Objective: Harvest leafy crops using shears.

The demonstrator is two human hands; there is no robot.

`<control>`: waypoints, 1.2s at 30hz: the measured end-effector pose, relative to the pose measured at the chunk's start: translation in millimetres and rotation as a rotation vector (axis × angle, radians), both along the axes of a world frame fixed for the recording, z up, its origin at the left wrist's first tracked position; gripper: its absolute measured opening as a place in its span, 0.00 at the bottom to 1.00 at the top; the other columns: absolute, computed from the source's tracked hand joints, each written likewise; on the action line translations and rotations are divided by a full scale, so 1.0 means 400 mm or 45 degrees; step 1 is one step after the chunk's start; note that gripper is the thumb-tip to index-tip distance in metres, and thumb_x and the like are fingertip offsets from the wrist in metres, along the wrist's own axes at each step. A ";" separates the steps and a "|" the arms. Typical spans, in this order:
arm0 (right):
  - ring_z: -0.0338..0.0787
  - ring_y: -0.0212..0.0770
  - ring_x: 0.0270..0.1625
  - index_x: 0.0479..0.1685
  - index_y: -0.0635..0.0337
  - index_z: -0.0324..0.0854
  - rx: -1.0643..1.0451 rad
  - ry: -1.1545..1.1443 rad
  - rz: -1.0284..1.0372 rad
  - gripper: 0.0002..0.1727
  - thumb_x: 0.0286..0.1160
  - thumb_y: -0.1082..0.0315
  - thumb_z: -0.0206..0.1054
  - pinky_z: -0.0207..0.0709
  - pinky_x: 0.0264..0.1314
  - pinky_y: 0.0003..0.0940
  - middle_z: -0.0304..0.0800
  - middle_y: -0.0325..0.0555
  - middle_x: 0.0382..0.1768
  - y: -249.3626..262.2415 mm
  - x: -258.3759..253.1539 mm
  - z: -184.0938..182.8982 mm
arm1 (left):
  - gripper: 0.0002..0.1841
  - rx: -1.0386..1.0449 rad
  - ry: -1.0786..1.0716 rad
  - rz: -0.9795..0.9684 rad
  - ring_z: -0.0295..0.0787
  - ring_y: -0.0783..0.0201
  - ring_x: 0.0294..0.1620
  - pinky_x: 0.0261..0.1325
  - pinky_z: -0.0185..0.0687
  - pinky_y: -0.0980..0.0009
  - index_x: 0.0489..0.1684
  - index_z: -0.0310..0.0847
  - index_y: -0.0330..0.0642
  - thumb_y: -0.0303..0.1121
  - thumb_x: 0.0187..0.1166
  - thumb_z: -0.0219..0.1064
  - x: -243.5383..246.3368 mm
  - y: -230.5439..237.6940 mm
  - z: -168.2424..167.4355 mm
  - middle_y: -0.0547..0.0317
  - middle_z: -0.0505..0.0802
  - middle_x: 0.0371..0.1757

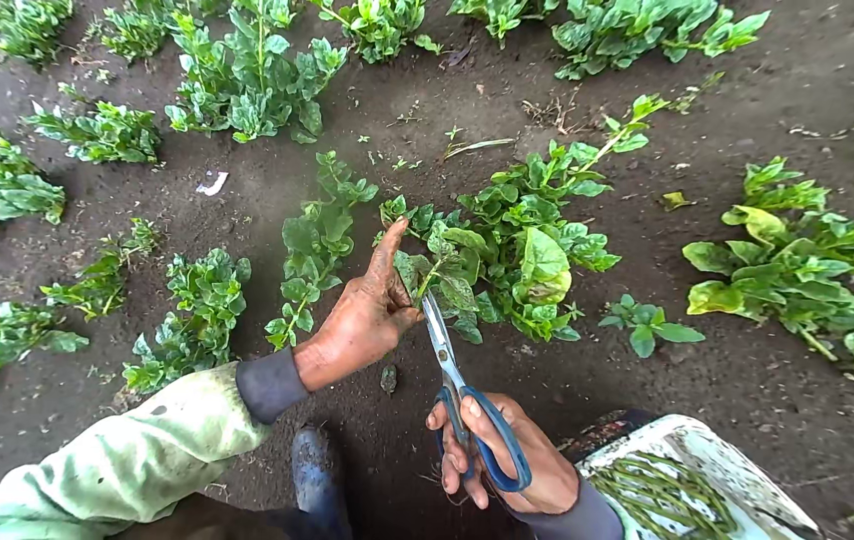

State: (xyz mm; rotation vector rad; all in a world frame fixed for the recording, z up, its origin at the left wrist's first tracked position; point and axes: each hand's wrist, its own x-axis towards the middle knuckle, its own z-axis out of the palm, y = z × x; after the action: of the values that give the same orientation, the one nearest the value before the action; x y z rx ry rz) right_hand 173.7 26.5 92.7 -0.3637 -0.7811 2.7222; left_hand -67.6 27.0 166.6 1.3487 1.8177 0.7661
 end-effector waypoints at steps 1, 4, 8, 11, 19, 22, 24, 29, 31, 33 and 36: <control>0.93 0.36 0.23 0.51 0.63 0.89 -0.007 -0.001 -0.012 0.25 0.85 0.46 0.64 0.87 0.20 0.29 0.92 0.45 0.26 -0.003 -0.002 0.001 | 0.57 -0.005 -0.012 0.006 0.89 0.71 0.29 0.40 0.90 0.73 0.98 0.31 0.59 0.26 0.73 0.77 0.001 0.000 0.001 0.63 0.87 0.31; 0.91 0.34 0.20 0.48 0.63 0.89 -0.017 -0.021 -0.061 0.23 0.85 0.49 0.66 0.85 0.18 0.28 0.90 0.43 0.22 -0.011 -0.007 0.004 | 0.58 -0.006 -0.068 0.039 0.90 0.70 0.30 0.40 0.91 0.73 0.98 0.31 0.59 0.26 0.72 0.78 0.002 0.001 0.004 0.63 0.89 0.31; 0.91 0.33 0.21 0.49 0.61 0.90 0.040 -0.025 -0.059 0.23 0.85 0.48 0.65 0.86 0.19 0.27 0.90 0.41 0.22 -0.013 0.008 -0.003 | 0.60 -0.068 -0.230 0.165 0.93 0.67 0.32 0.45 0.93 0.71 0.97 0.31 0.61 0.24 0.70 0.80 -0.005 0.005 0.013 0.61 0.92 0.31; 0.95 0.36 0.27 0.55 0.62 0.87 0.051 0.040 0.029 0.26 0.85 0.45 0.63 0.88 0.22 0.29 0.93 0.45 0.29 -0.018 0.029 -0.024 | 0.60 -0.117 -0.427 0.247 0.95 0.61 0.34 0.48 0.94 0.66 0.97 0.32 0.62 0.21 0.69 0.79 -0.016 0.004 0.016 0.55 0.93 0.30; 0.95 0.36 0.27 0.53 0.61 0.88 0.082 -0.054 0.061 0.26 0.84 0.44 0.65 0.86 0.19 0.28 0.93 0.44 0.29 -0.013 0.032 -0.033 | 0.51 -0.346 -0.942 0.381 0.96 0.55 0.38 0.48 0.95 0.63 0.94 0.39 0.59 0.14 0.75 0.69 -0.024 0.013 0.038 0.45 0.93 0.39; 0.94 0.34 0.26 0.52 0.59 0.88 0.117 -0.068 0.071 0.25 0.83 0.44 0.66 0.85 0.19 0.26 0.93 0.42 0.28 -0.002 0.030 -0.030 | 0.43 -0.419 -1.097 0.361 0.96 0.57 0.39 0.48 0.95 0.65 0.90 0.46 0.58 0.15 0.79 0.64 -0.023 0.013 0.047 0.50 0.91 0.40; 0.94 0.33 0.26 0.52 0.60 0.88 0.138 -0.050 0.074 0.25 0.83 0.44 0.66 0.85 0.19 0.25 0.93 0.42 0.28 0.002 0.027 -0.031 | 0.37 -0.465 -1.159 0.343 0.96 0.58 0.40 0.50 0.94 0.66 0.85 0.51 0.56 0.15 0.80 0.63 -0.021 0.011 0.052 0.51 0.92 0.40; 0.92 0.31 0.22 0.49 0.60 0.89 0.137 -0.064 0.023 0.22 0.84 0.48 0.67 0.84 0.18 0.24 0.92 0.41 0.25 0.001 0.023 -0.027 | 0.31 -0.477 -1.223 0.338 0.96 0.59 0.41 0.51 0.94 0.67 0.78 0.56 0.53 0.15 0.80 0.63 -0.016 0.012 0.049 0.51 0.92 0.41; 0.90 0.31 0.20 0.46 0.60 0.90 0.118 -0.096 -0.014 0.20 0.83 0.49 0.68 0.82 0.16 0.24 0.90 0.40 0.22 -0.005 0.020 -0.027 | 0.29 -0.479 -1.226 0.337 0.96 0.59 0.42 0.51 0.94 0.67 0.75 0.58 0.51 0.15 0.80 0.62 -0.015 0.014 0.049 0.51 0.92 0.42; 0.89 0.30 0.19 0.45 0.60 0.90 0.122 -0.118 -0.040 0.19 0.83 0.51 0.69 0.81 0.16 0.24 0.90 0.40 0.21 -0.012 0.020 -0.030 | 0.26 -0.485 -1.223 0.340 0.96 0.59 0.42 0.51 0.94 0.67 0.72 0.61 0.49 0.15 0.80 0.62 -0.014 0.016 0.048 0.51 0.92 0.42; 0.89 0.29 0.20 0.46 0.60 0.89 0.332 -0.278 -0.108 0.18 0.83 0.52 0.69 0.82 0.17 0.23 0.91 0.39 0.22 -0.023 0.024 -0.029 | 0.23 -0.491 -1.201 0.353 0.95 0.61 0.41 0.51 0.94 0.67 0.73 0.65 0.44 0.16 0.82 0.61 -0.015 0.018 0.044 0.52 0.91 0.42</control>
State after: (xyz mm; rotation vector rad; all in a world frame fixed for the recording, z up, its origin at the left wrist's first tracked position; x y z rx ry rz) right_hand 183.3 17.1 81.0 -0.6245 -1.1360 2.4877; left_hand -73.5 34.3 184.2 0.3532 1.2739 0.9209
